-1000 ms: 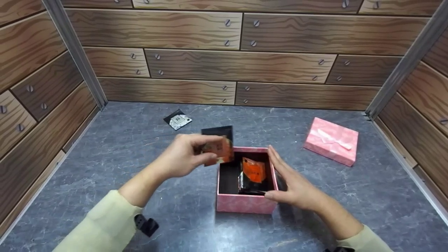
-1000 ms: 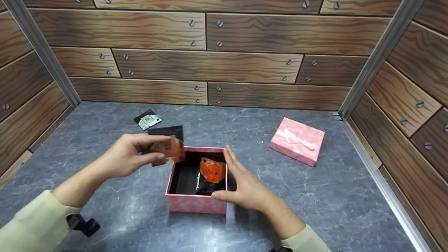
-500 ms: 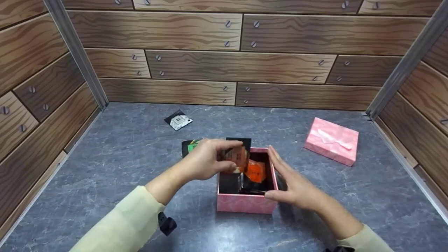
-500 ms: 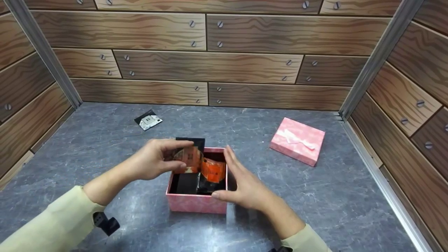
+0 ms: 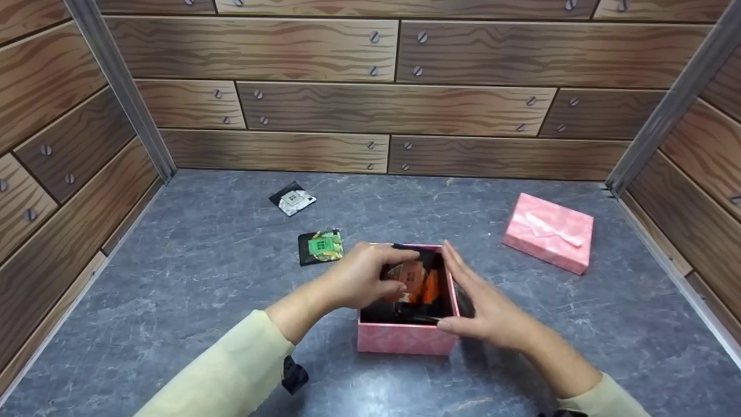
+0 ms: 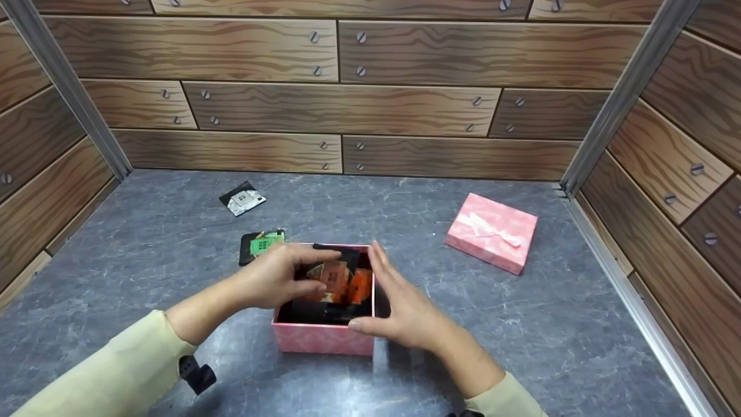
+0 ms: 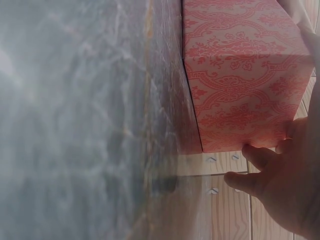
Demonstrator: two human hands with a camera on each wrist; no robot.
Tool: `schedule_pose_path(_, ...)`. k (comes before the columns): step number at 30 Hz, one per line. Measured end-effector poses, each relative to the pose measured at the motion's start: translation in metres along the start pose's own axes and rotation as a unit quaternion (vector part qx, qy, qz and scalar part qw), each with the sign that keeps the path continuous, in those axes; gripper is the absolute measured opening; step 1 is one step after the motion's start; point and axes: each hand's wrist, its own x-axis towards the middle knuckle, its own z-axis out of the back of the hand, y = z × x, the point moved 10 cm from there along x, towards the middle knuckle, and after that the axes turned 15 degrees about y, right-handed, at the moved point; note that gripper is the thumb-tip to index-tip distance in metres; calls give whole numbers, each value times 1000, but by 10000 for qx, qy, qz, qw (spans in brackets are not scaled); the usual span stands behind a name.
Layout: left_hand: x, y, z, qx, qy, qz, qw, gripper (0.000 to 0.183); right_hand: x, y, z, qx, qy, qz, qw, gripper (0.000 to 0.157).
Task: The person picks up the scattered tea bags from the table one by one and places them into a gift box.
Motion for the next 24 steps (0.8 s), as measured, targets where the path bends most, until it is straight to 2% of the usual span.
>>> schedule_pose_path(9,10,0,-9,729,124,-40,9973,53,1,2,1,-23,17,13,10000,116)
schedule_pose_path(16,14,-1,-12,1461,140,65,9892,50,0,2,1,30,-6,43,10000,115)
schedule_pose_path(24,18,7,-17,1600,459,430,9851,51,-1,3,1,-50,-25,80,10000,115)
